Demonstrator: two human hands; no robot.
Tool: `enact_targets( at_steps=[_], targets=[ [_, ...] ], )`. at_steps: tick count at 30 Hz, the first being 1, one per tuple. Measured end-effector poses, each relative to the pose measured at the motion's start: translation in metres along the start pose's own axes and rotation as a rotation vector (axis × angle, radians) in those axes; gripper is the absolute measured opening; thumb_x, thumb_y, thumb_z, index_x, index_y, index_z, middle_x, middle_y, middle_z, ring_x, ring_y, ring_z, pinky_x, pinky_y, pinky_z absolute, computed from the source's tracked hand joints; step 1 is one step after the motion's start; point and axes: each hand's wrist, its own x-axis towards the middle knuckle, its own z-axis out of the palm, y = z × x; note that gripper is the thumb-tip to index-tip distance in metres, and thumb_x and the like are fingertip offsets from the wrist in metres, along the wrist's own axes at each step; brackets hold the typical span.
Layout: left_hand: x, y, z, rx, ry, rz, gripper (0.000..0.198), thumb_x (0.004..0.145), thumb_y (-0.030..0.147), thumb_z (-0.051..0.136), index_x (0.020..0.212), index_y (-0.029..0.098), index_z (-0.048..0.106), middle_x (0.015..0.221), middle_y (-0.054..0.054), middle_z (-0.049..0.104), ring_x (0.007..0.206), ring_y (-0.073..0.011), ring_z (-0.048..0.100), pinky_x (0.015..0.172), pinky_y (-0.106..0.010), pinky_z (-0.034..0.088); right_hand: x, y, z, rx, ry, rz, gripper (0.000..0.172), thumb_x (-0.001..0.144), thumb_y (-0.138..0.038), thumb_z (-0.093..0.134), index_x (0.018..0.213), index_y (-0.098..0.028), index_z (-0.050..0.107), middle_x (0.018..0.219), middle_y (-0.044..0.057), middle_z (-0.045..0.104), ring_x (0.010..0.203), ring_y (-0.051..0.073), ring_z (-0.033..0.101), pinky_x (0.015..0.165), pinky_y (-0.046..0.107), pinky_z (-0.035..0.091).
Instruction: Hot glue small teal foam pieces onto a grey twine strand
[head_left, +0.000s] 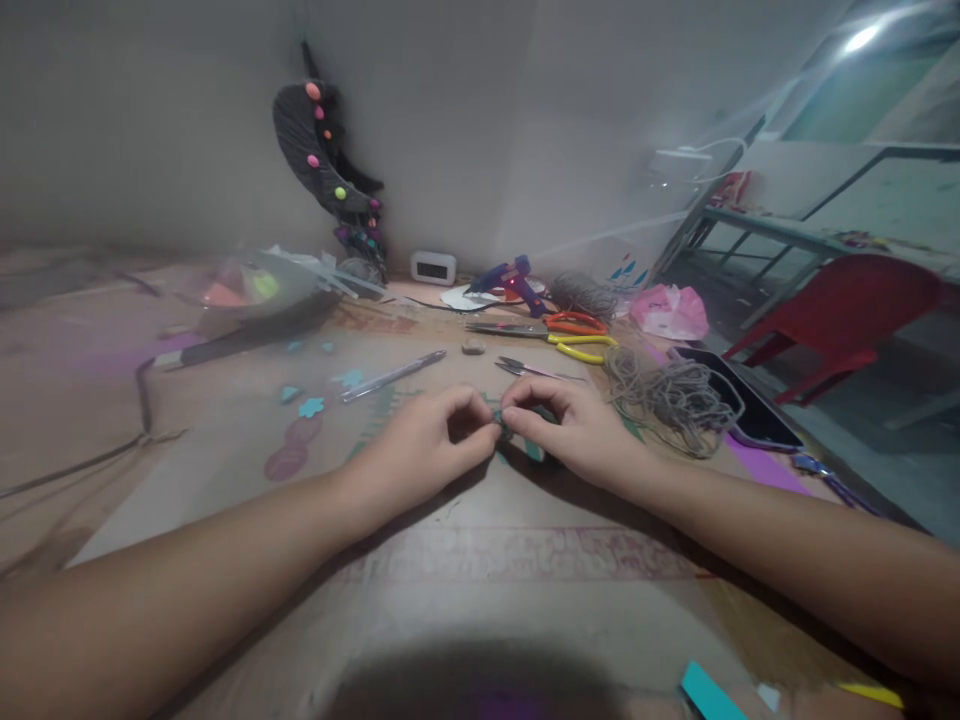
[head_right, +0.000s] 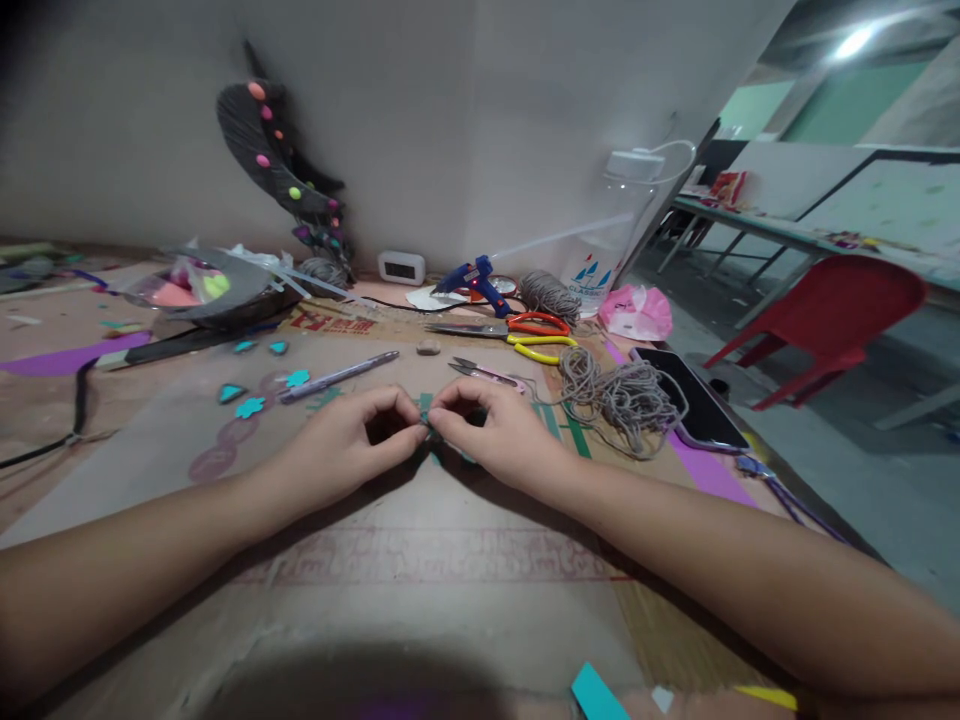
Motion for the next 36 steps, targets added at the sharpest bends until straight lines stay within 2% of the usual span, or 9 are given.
enact_targets(
  at_steps=[3, 8, 12, 14, 16, 23, 27, 36],
  targets=[
    [0.001, 0.000, -0.001, -0.042, 0.005, -0.013, 0.013, 0.085, 0.029, 0.057, 0.078, 0.020, 0.060, 0.076, 0.001, 0.065, 0.074, -0.0155, 0.057, 0.069, -0.027, 0.042, -0.001, 0.000, 0.000, -0.002, 0.004, -0.025, 0.013, 0.088, -0.027, 0.057, 0.083, -0.019, 0.065, 0.083, 0.002, 0.070, 0.079, 0.015, 0.062, 0.074, 0.029, 0.049],
    [0.002, -0.003, -0.002, -0.109, 0.022, -0.036, 0.016, 0.087, 0.032, 0.057, 0.077, 0.019, 0.059, 0.077, 0.001, 0.062, 0.074, -0.0150, 0.055, 0.069, -0.027, 0.041, -0.001, 0.003, 0.000, 0.099, 0.030, -0.029, 0.028, 0.097, -0.039, 0.046, 0.093, -0.019, 0.066, 0.088, 0.004, 0.068, 0.083, 0.016, 0.063, 0.076, 0.030, 0.050],
    [0.004, -0.006, -0.002, -0.127, 0.039, -0.055, 0.016, 0.086, 0.031, 0.057, 0.077, 0.019, 0.058, 0.076, 0.001, 0.061, 0.072, -0.0147, 0.054, 0.067, -0.027, 0.040, -0.002, 0.007, -0.002, 0.215, 0.193, -0.042, 0.026, 0.096, -0.039, 0.051, 0.108, -0.019, 0.063, 0.083, 0.002, 0.063, 0.079, 0.014, 0.061, 0.074, 0.028, 0.051],
    [0.005, -0.008, -0.002, -0.145, 0.048, -0.065, 0.017, 0.086, 0.032, 0.057, 0.075, 0.019, 0.057, 0.075, 0.001, 0.060, 0.070, -0.0140, 0.052, 0.065, -0.027, 0.040, -0.001, 0.009, -0.005, 0.218, 0.296, -0.067, 0.021, 0.095, -0.036, 0.053, 0.104, -0.020, 0.064, 0.076, 0.000, 0.060, 0.074, 0.013, 0.059, 0.071, 0.027, 0.050],
    [0.005, -0.008, -0.002, -0.158, 0.057, -0.074, 0.018, 0.085, 0.032, 0.058, 0.075, 0.019, 0.056, 0.074, 0.002, 0.059, 0.068, -0.0134, 0.051, 0.063, -0.026, 0.039, -0.001, 0.011, -0.007, 0.207, 0.340, -0.051, 0.017, 0.094, -0.033, 0.055, 0.095, -0.020, 0.066, 0.069, -0.002, 0.059, 0.067, 0.012, 0.057, 0.067, 0.026, 0.050],
    [0.006, -0.006, -0.002, -0.179, 0.066, -0.096, 0.016, 0.084, 0.032, 0.058, 0.075, 0.019, 0.056, 0.072, 0.002, 0.056, 0.068, -0.0135, 0.051, 0.064, -0.026, 0.039, 0.004, 0.009, -0.010, 0.315, 0.235, 0.073, 0.014, 0.086, -0.031, 0.063, 0.081, -0.019, 0.065, 0.064, -0.001, 0.065, 0.061, 0.012, 0.061, 0.063, 0.027, 0.053],
    [0.006, -0.005, -0.002, -0.170, 0.076, -0.085, 0.017, 0.084, 0.033, 0.058, 0.074, 0.019, 0.058, 0.072, 0.001, 0.057, 0.069, -0.0143, 0.052, 0.065, -0.027, 0.040, 0.003, 0.007, -0.010, 0.315, 0.198, 0.101, 0.020, 0.084, -0.034, 0.066, 0.071, -0.019, 0.061, 0.062, -0.001, 0.065, 0.060, 0.012, 0.061, 0.063, 0.027, 0.053],
    [0.005, -0.005, -0.002, -0.164, 0.072, -0.086, 0.016, 0.083, 0.032, 0.057, 0.074, 0.019, 0.058, 0.072, 0.002, 0.057, 0.069, -0.0140, 0.052, 0.065, -0.026, 0.039, 0.000, 0.014, -0.007, 0.450, 0.095, 0.056, 0.025, 0.085, -0.043, 0.066, 0.085, -0.019, 0.061, 0.069, -0.001, 0.065, 0.062, 0.012, 0.061, 0.062, 0.028, 0.053]
  ],
)
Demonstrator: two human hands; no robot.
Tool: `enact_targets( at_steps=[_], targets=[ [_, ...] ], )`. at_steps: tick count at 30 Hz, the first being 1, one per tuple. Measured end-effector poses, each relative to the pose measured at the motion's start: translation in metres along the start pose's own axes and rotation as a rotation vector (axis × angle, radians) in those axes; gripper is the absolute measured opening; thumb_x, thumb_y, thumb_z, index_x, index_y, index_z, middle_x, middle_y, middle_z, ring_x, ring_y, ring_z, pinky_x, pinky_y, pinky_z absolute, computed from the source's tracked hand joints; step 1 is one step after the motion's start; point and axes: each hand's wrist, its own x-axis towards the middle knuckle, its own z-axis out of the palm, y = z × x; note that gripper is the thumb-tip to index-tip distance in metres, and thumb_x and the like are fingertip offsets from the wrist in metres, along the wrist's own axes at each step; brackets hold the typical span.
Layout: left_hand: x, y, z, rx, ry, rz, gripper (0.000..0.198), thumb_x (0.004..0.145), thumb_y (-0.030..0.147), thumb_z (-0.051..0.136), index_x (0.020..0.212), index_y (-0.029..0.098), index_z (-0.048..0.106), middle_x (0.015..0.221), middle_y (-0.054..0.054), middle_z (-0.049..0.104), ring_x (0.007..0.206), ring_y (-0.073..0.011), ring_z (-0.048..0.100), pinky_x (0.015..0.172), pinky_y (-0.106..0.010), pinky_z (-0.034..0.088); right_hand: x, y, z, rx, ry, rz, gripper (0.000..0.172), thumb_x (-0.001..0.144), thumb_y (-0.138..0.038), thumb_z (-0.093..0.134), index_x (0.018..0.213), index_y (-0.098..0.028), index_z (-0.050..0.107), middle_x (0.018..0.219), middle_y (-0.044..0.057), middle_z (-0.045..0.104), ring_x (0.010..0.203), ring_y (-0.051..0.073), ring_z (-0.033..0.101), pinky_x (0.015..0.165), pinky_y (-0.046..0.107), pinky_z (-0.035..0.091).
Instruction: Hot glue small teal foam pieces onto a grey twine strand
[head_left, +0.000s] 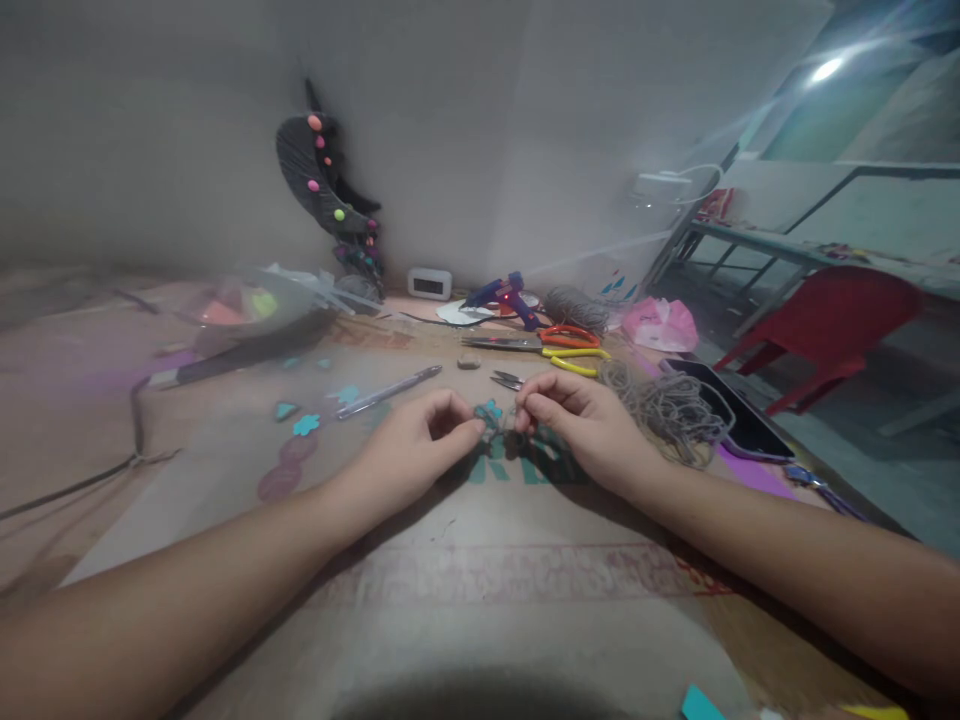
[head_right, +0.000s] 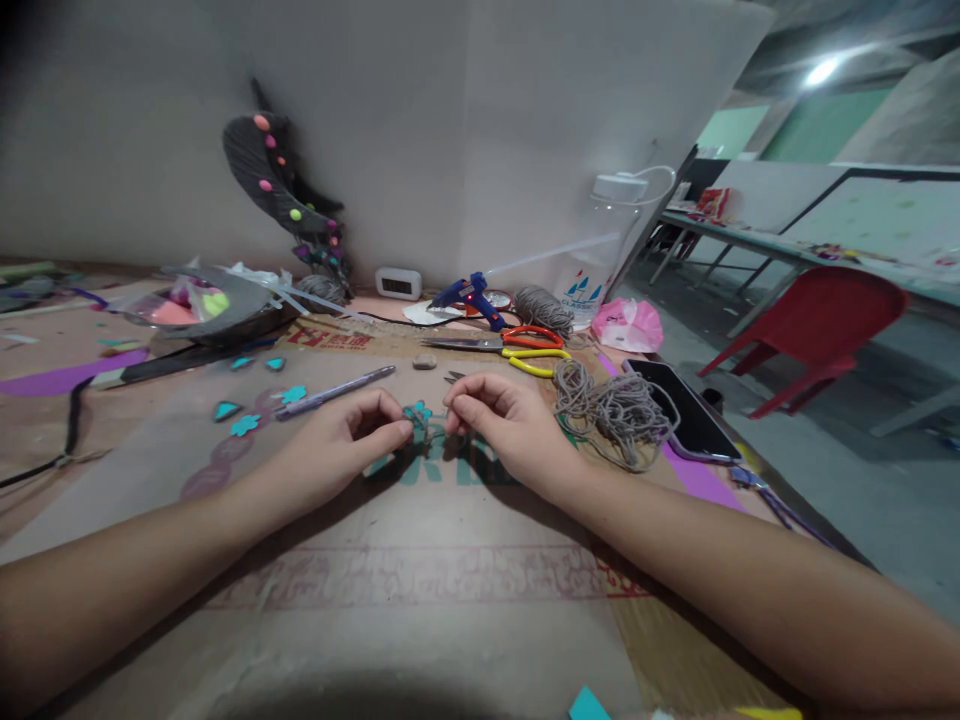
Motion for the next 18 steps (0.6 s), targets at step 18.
enact_targets(
  at_steps=[18],
  targets=[
    [0.0000, 0.0004, -0.0006, -0.031, -0.005, -0.022, 0.017, 0.085, 0.032, 0.058, 0.075, 0.019, 0.056, 0.072, 0.002, 0.054, 0.069, -0.0129, 0.050, 0.065, -0.026, 0.039, 0.0013, -0.0005, -0.0034, -0.231, 0.093, -0.080, 0.011, 0.084, -0.026, 0.059, 0.091, -0.019, 0.065, 0.076, 0.000, 0.059, 0.069, 0.013, 0.055, 0.064, 0.027, 0.044]
  ],
)
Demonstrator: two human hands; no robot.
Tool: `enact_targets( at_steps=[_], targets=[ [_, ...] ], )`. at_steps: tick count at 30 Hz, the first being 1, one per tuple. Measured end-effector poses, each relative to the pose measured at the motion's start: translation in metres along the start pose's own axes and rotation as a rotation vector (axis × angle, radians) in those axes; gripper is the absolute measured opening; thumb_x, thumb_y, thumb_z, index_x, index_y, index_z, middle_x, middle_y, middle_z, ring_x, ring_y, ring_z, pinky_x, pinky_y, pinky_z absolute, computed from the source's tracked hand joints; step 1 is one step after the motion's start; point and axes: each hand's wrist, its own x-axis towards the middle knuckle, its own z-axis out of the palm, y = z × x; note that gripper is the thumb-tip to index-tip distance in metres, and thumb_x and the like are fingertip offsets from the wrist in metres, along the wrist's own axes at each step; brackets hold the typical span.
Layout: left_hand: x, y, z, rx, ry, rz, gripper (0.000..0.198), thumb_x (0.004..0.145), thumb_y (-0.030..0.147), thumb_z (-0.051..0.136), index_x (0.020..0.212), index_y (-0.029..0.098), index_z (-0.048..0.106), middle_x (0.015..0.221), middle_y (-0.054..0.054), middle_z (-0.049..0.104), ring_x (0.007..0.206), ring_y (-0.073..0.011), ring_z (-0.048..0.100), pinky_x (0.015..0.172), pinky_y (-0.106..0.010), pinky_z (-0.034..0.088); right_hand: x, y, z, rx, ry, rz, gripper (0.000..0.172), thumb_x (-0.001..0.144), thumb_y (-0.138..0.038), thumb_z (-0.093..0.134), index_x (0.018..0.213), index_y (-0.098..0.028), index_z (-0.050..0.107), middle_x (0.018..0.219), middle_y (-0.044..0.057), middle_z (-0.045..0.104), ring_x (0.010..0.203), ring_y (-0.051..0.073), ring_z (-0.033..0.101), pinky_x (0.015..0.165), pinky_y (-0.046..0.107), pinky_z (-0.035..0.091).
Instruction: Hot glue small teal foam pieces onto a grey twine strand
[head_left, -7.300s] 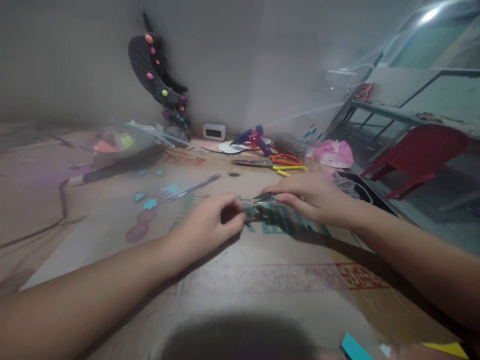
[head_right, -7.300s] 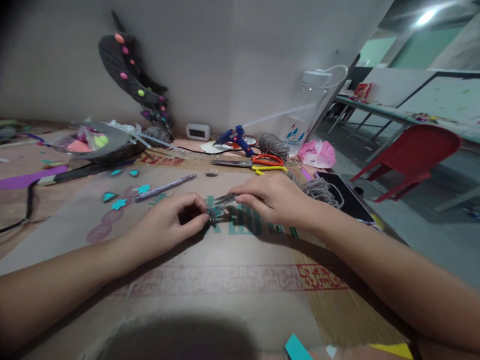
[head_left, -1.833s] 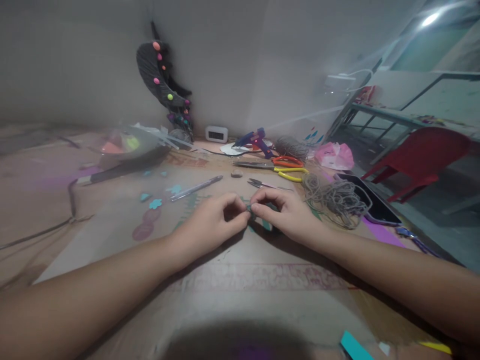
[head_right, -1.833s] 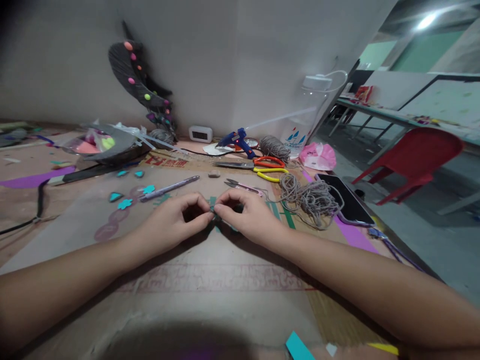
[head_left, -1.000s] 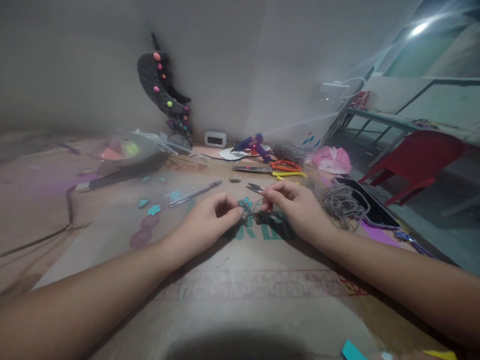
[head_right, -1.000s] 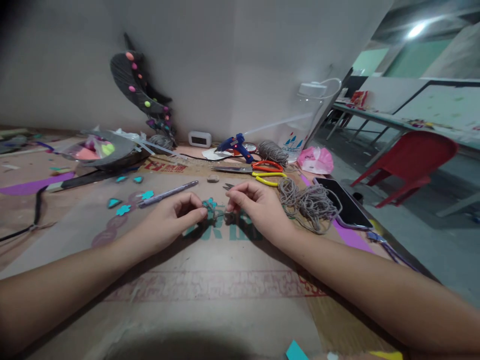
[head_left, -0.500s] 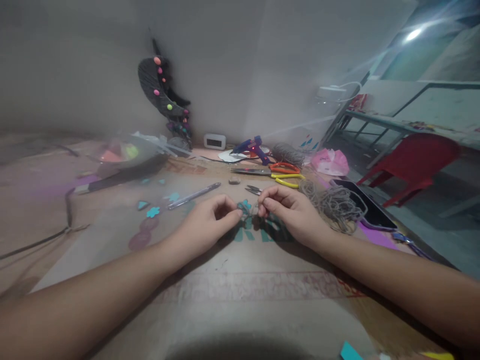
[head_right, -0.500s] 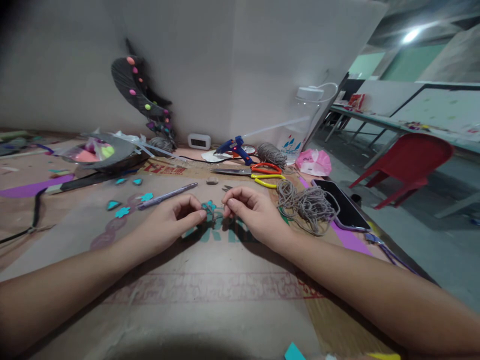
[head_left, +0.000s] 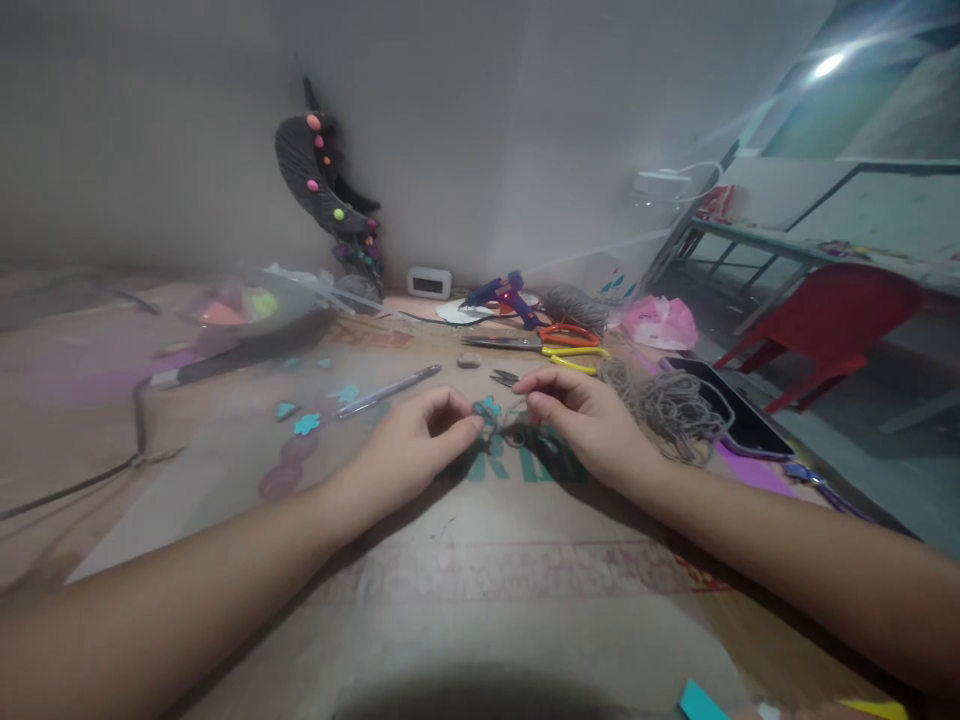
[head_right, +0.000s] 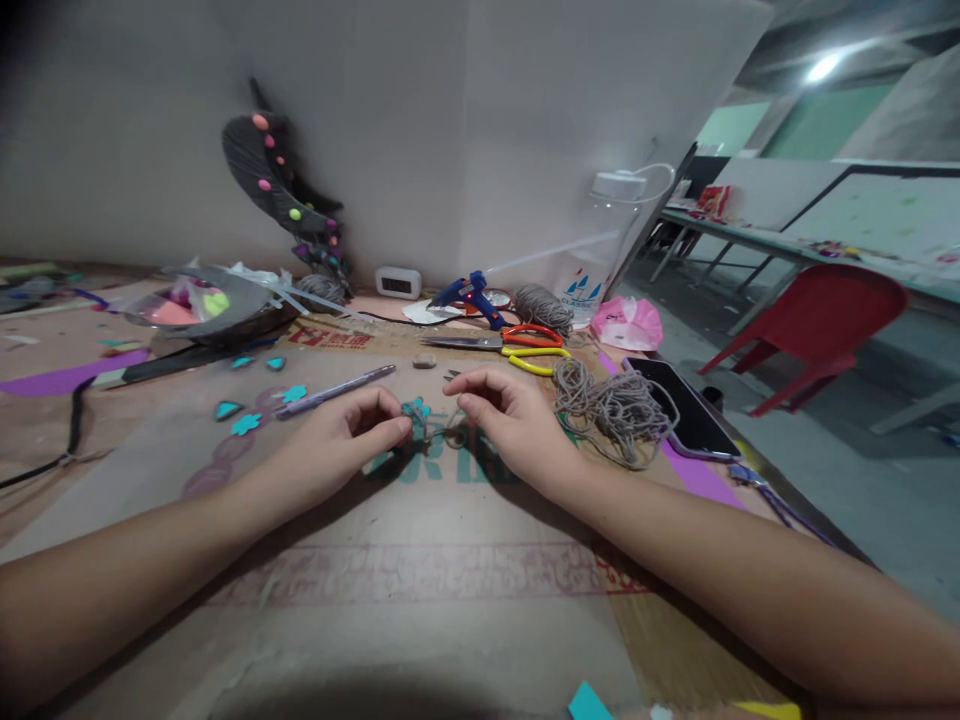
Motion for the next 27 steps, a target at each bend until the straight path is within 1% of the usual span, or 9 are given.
enact_targets(
  at_steps=[4, 8, 12, 14, 16, 19, 22, 25, 27],
  targets=[
    [-0.0001, -0.0011, 0.0000, -0.007, -0.005, 0.002, 0.016, 0.085, 0.032, 0.058, 0.076, 0.019, 0.057, 0.072, 0.003, 0.054, 0.069, -0.0128, 0.050, 0.064, -0.026, 0.039, 0.0005, 0.0018, 0.0004, 0.028, -0.021, 0.062, 0.016, 0.087, -0.034, 0.059, 0.086, -0.019, 0.064, 0.068, -0.003, 0.055, 0.061, 0.011, 0.051, 0.059, 0.026, 0.040],
    [0.0008, -0.0029, 0.0002, 0.014, -0.004, 0.016, 0.017, 0.085, 0.033, 0.058, 0.076, 0.019, 0.056, 0.073, 0.003, 0.054, 0.068, -0.0130, 0.049, 0.064, -0.026, 0.038, -0.0009, 0.0051, 0.0008, 0.120, -0.067, 0.063, 0.024, 0.089, -0.042, 0.059, 0.082, -0.019, 0.059, 0.065, -0.005, 0.050, 0.058, 0.010, 0.047, 0.056, 0.025, 0.037],
    [0.0014, -0.0029, 0.0010, -0.007, -0.010, 0.006, 0.018, 0.084, 0.034, 0.058, 0.076, 0.018, 0.055, 0.073, 0.002, 0.054, 0.068, -0.0131, 0.049, 0.062, -0.026, 0.037, -0.0013, 0.0065, 0.0007, 0.160, -0.100, 0.030, 0.034, 0.092, -0.050, 0.055, 0.078, -0.019, 0.057, 0.064, -0.004, 0.050, 0.060, 0.011, 0.048, 0.058, 0.025, 0.038],
    [0.0012, -0.0023, 0.0014, -0.020, -0.013, -0.002, 0.019, 0.084, 0.034, 0.058, 0.076, 0.018, 0.055, 0.073, 0.002, 0.054, 0.068, -0.0130, 0.049, 0.063, -0.026, 0.037, -0.0010, 0.0057, 0.0007, 0.138, -0.100, 0.039, 0.040, 0.092, -0.054, 0.053, 0.075, -0.019, 0.058, 0.064, -0.003, 0.051, 0.060, 0.011, 0.049, 0.058, 0.025, 0.040],
    [0.0010, -0.0021, 0.0015, -0.027, -0.014, -0.007, 0.019, 0.084, 0.034, 0.059, 0.076, 0.018, 0.055, 0.073, 0.002, 0.054, 0.068, -0.0128, 0.048, 0.063, -0.026, 0.037, -0.0004, 0.0043, 0.0010, 0.114, -0.086, 0.056, 0.042, 0.091, -0.056, 0.053, 0.074, -0.018, 0.058, 0.063, -0.002, 0.052, 0.059, 0.011, 0.050, 0.057, 0.025, 0.040],
    [0.0009, -0.0029, 0.0013, -0.027, -0.013, -0.008, 0.018, 0.084, 0.034, 0.058, 0.076, 0.018, 0.055, 0.073, 0.003, 0.054, 0.069, -0.0128, 0.048, 0.064, -0.026, 0.037, 0.0007, 0.0028, 0.0018, 0.101, -0.051, 0.082, 0.038, 0.089, -0.053, 0.059, 0.075, -0.019, 0.059, 0.062, -0.003, 0.052, 0.057, 0.010, 0.049, 0.055, 0.024, 0.040],
    [0.0011, -0.0044, 0.0012, -0.020, -0.019, -0.006, 0.018, 0.084, 0.034, 0.058, 0.077, 0.018, 0.056, 0.073, 0.003, 0.054, 0.070, -0.0129, 0.049, 0.064, -0.026, 0.037, 0.0020, 0.0033, 0.0031, 0.124, -0.025, 0.117, 0.028, 0.087, -0.045, 0.063, 0.078, -0.018, 0.061, 0.063, -0.003, 0.054, 0.057, 0.009, 0.049, 0.056, 0.024, 0.041],
    [0.0012, -0.0053, 0.0014, -0.020, -0.022, -0.007, 0.017, 0.085, 0.033, 0.058, 0.076, 0.018, 0.055, 0.073, 0.003, 0.053, 0.069, -0.0127, 0.048, 0.064, -0.026, 0.037, 0.0020, 0.0043, 0.0041, 0.196, -0.047, 0.123, 0.019, 0.087, -0.037, 0.063, 0.088, -0.018, 0.063, 0.066, -0.004, 0.056, 0.057, 0.009, 0.051, 0.057, 0.024, 0.043],
    [0.0014, -0.0055, 0.0014, -0.017, -0.021, -0.003, 0.018, 0.085, 0.033, 0.058, 0.077, 0.018, 0.054, 0.073, 0.003, 0.053, 0.069, -0.0127, 0.048, 0.064, -0.026, 0.037, 0.0012, 0.0045, 0.0043, 0.248, -0.082, 0.113, 0.020, 0.088, -0.035, 0.061, 0.098, -0.018, 0.063, 0.066, -0.004, 0.057, 0.057, 0.009, 0.051, 0.057, 0.024, 0.043]
  ],
)
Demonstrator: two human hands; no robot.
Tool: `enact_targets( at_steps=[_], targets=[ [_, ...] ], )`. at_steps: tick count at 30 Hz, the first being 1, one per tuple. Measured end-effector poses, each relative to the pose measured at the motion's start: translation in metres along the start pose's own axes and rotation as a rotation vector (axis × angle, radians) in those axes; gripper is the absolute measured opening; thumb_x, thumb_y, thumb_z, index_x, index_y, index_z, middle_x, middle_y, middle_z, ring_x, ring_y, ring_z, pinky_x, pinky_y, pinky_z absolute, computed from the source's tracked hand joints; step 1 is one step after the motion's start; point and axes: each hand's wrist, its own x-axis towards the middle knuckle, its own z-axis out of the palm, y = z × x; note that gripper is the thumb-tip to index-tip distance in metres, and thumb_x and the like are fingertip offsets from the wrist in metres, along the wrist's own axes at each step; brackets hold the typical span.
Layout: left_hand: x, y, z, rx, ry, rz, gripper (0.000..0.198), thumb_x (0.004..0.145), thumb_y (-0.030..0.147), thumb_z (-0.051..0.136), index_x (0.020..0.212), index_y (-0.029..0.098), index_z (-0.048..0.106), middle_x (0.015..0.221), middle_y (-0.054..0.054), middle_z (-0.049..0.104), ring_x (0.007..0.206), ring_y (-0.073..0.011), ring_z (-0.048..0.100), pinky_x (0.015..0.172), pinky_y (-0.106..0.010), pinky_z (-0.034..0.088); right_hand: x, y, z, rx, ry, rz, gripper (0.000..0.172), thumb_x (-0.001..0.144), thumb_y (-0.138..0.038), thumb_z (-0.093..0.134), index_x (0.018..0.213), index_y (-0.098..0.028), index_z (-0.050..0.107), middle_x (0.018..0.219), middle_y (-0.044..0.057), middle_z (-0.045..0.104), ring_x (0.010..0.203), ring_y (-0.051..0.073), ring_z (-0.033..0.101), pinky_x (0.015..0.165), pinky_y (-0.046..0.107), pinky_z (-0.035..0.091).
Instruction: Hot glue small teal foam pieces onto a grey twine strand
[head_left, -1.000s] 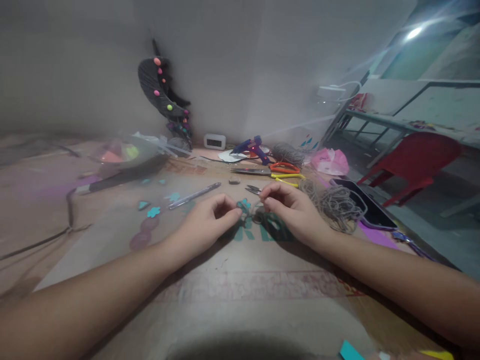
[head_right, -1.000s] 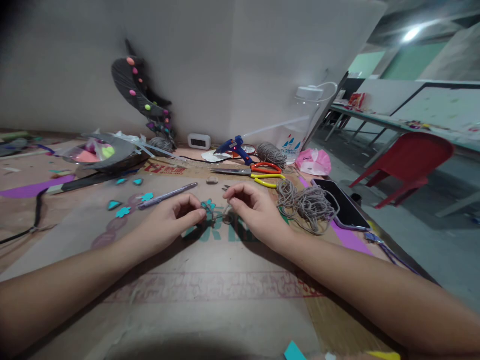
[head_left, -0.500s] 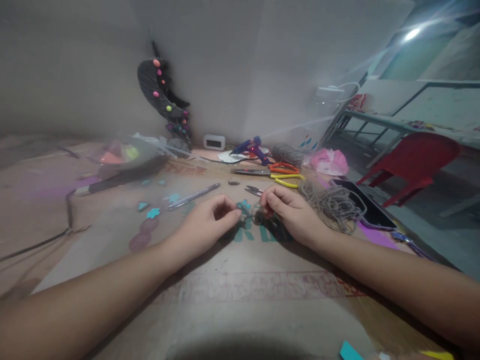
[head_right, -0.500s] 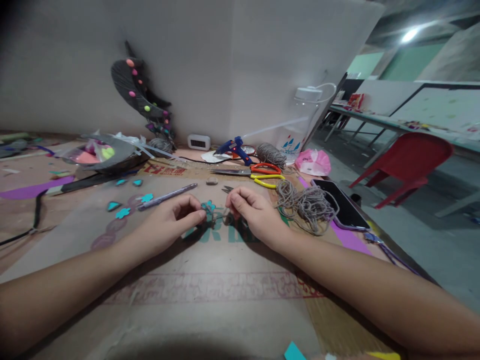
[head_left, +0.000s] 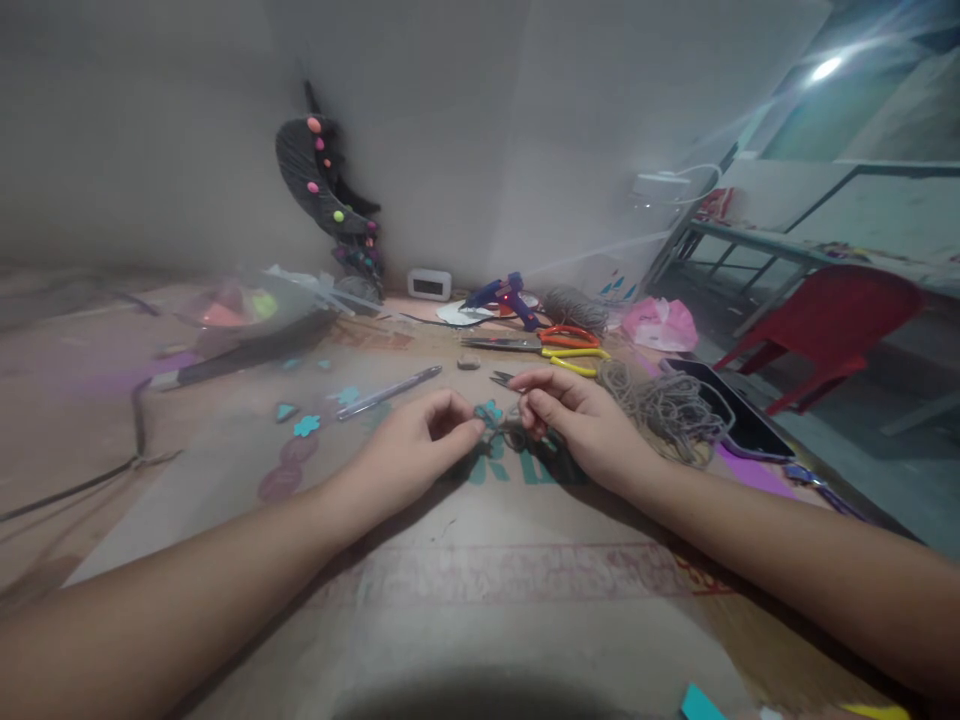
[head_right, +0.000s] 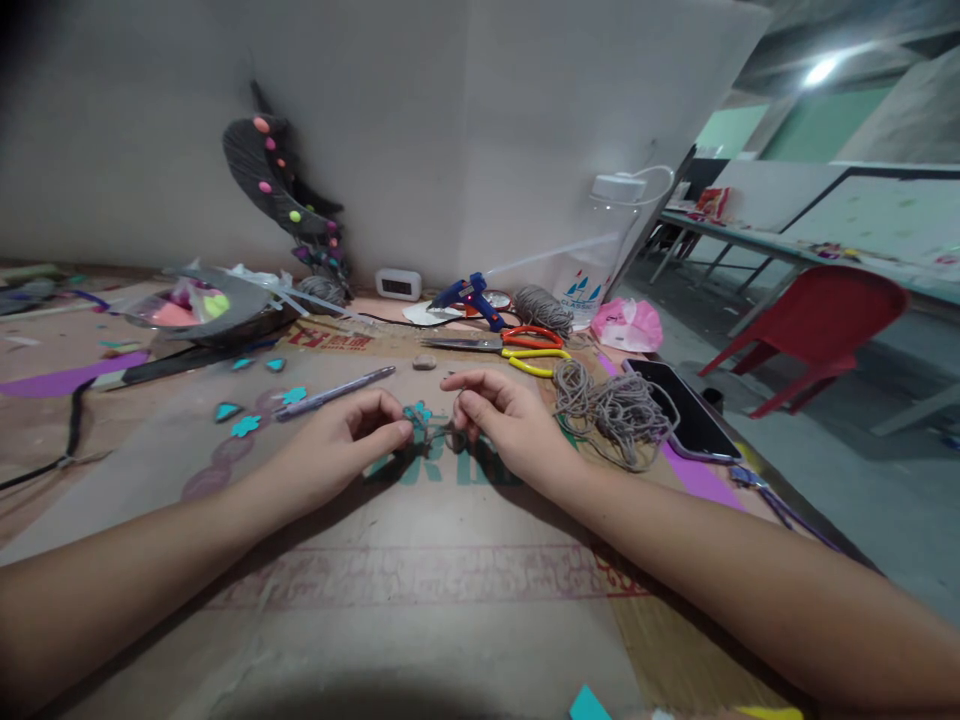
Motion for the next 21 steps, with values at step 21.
enact_targets(
  at_steps=[21],
  targets=[
    [-0.0005, 0.0029, 0.0000, 0.035, -0.011, 0.014, 0.017, 0.084, 0.032, 0.056, 0.076, 0.018, 0.055, 0.072, 0.003, 0.053, 0.069, -0.0130, 0.049, 0.064, -0.026, 0.038, -0.0017, -0.0062, 0.0014, -0.041, -0.008, 0.056, 0.029, 0.091, -0.045, 0.058, 0.078, -0.019, 0.053, 0.061, -0.001, 0.066, 0.049, 0.009, 0.057, 0.050, 0.021, 0.044]
  ],
)
